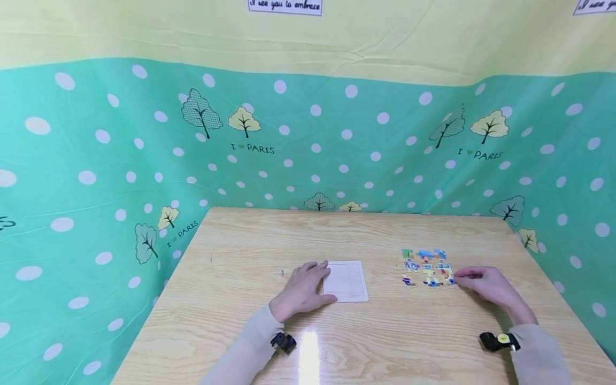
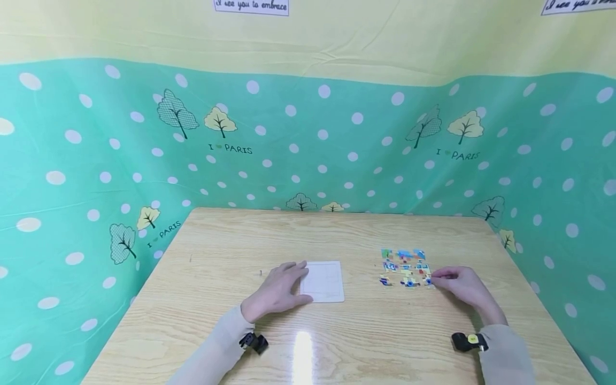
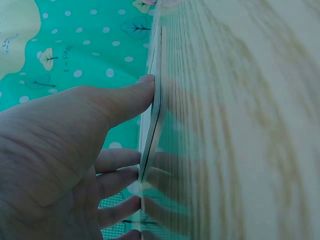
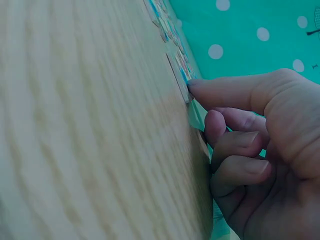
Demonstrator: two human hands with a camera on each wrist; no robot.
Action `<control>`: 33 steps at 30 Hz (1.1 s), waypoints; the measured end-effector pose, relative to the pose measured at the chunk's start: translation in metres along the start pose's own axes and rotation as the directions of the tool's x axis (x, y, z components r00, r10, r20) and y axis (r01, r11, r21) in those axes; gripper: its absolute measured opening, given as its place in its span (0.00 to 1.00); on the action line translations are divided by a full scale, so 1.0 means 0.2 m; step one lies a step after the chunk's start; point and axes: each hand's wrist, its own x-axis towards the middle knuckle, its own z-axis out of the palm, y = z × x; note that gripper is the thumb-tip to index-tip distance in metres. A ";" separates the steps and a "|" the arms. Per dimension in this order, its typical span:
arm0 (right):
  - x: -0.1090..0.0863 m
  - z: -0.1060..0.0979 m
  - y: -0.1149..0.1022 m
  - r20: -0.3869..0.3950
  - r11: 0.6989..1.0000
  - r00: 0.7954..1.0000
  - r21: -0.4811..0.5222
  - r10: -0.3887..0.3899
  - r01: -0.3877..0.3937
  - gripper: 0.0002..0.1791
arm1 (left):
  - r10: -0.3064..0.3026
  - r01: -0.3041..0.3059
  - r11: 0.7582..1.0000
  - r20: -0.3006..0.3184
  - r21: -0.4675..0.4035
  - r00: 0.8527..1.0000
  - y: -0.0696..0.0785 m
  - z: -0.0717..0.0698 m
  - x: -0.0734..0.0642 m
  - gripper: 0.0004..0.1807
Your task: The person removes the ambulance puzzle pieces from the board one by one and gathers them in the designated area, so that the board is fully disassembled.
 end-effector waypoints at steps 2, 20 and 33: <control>0.00 0.00 -0.01 -0.008 1.000 1.000 -0.019 -0.013 0.013 0.31 | -0.002 0.002 1.000 0.001 -0.001 1.000 0.00 0.00 0.00 0.43; 0.01 0.01 -0.03 -0.019 0.994 0.998 -0.095 -0.052 0.050 0.28 | -0.001 0.001 1.000 -0.005 0.006 1.000 -0.01 0.00 0.01 0.43; -0.01 0.02 -0.02 -0.017 0.998 0.999 -0.039 -0.046 0.045 0.31 | 0.003 -0.003 1.000 -0.008 0.017 1.000 -0.02 0.00 0.00 0.43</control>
